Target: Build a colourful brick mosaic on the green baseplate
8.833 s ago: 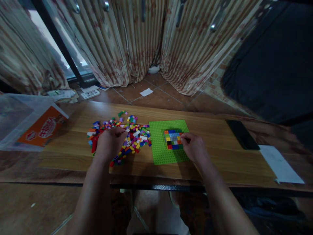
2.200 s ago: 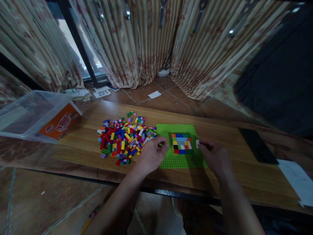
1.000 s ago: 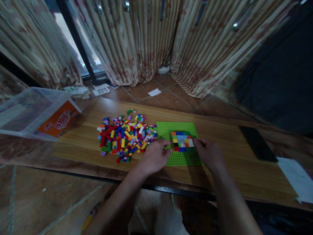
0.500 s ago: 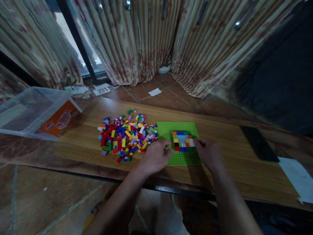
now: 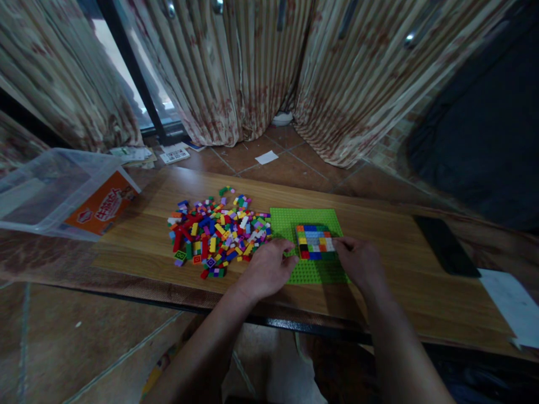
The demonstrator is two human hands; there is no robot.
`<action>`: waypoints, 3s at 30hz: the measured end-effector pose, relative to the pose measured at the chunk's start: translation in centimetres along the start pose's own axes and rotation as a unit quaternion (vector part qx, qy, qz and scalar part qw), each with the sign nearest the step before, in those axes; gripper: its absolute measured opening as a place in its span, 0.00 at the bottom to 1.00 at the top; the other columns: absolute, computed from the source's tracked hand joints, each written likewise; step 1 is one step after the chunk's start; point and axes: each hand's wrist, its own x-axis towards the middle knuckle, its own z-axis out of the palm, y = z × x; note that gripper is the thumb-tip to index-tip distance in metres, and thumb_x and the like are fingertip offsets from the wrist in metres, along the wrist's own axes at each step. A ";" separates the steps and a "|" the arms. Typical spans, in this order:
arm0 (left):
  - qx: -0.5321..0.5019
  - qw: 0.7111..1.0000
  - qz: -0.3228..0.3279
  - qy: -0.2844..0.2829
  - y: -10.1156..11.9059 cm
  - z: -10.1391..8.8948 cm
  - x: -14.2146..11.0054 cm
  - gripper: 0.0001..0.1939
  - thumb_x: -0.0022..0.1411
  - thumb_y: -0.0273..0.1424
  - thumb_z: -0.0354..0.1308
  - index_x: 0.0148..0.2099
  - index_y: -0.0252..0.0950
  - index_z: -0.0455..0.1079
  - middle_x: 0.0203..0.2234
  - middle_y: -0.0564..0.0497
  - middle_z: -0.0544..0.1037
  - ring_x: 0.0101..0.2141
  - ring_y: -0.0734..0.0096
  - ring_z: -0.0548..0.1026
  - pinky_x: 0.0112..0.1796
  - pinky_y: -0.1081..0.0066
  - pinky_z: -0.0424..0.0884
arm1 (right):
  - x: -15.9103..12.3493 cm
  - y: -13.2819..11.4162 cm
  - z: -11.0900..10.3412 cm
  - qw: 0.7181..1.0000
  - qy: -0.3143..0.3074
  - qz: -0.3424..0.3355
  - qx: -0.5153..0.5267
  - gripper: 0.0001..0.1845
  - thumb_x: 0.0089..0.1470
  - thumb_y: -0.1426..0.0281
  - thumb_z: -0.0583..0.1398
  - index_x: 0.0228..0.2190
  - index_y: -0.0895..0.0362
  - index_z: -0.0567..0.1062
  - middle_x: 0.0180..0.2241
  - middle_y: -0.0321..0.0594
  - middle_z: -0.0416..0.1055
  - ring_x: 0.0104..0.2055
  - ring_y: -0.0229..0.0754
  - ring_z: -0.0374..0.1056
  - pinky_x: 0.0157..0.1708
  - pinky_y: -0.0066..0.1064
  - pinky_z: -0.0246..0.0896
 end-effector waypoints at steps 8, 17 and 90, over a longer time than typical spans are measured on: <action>0.005 1.000 -0.004 0.001 0.0 0.1 0.1 0.12 0.62 0.32 0.53 0.44 0.35 0.73 0.37 0.47 0.79 0.38 0.67 0.76 0.43 0.66 0.72 | -0.1 0.3 0.5 0.999 0.023 -0.021 -0.040 0.18 0.56 0.63 0.54 0.33 0.57 0.82 0.28 0.46 0.79 0.30 0.47 0.73 0.29 0.33 0.60; 0.005 1.000 0.003 -0.002 0.0 0.0 0.1 0.11 0.62 0.31 0.53 0.43 0.35 0.73 0.38 0.47 0.78 0.38 0.67 0.75 0.43 0.66 0.71 | -0.3 0.3 0.4 0.999 0.012 -0.009 -0.029 0.20 0.57 0.62 0.53 0.34 0.58 0.82 0.29 0.49 0.79 0.31 0.49 0.73 0.30 0.34 0.59; 0.078 0.967 -0.082 0.230 -5.0 -7.8 0.2 0.14 0.60 0.28 0.52 0.44 0.35 0.77 0.33 0.49 0.81 0.35 0.68 0.77 0.41 0.72 0.71 | -5.7 -7.3 3.7 0.923 0.037 -0.316 0.219 0.13 0.57 0.76 0.53 0.36 0.54 0.77 0.36 0.38 0.76 0.39 0.39 0.73 0.41 0.32 0.66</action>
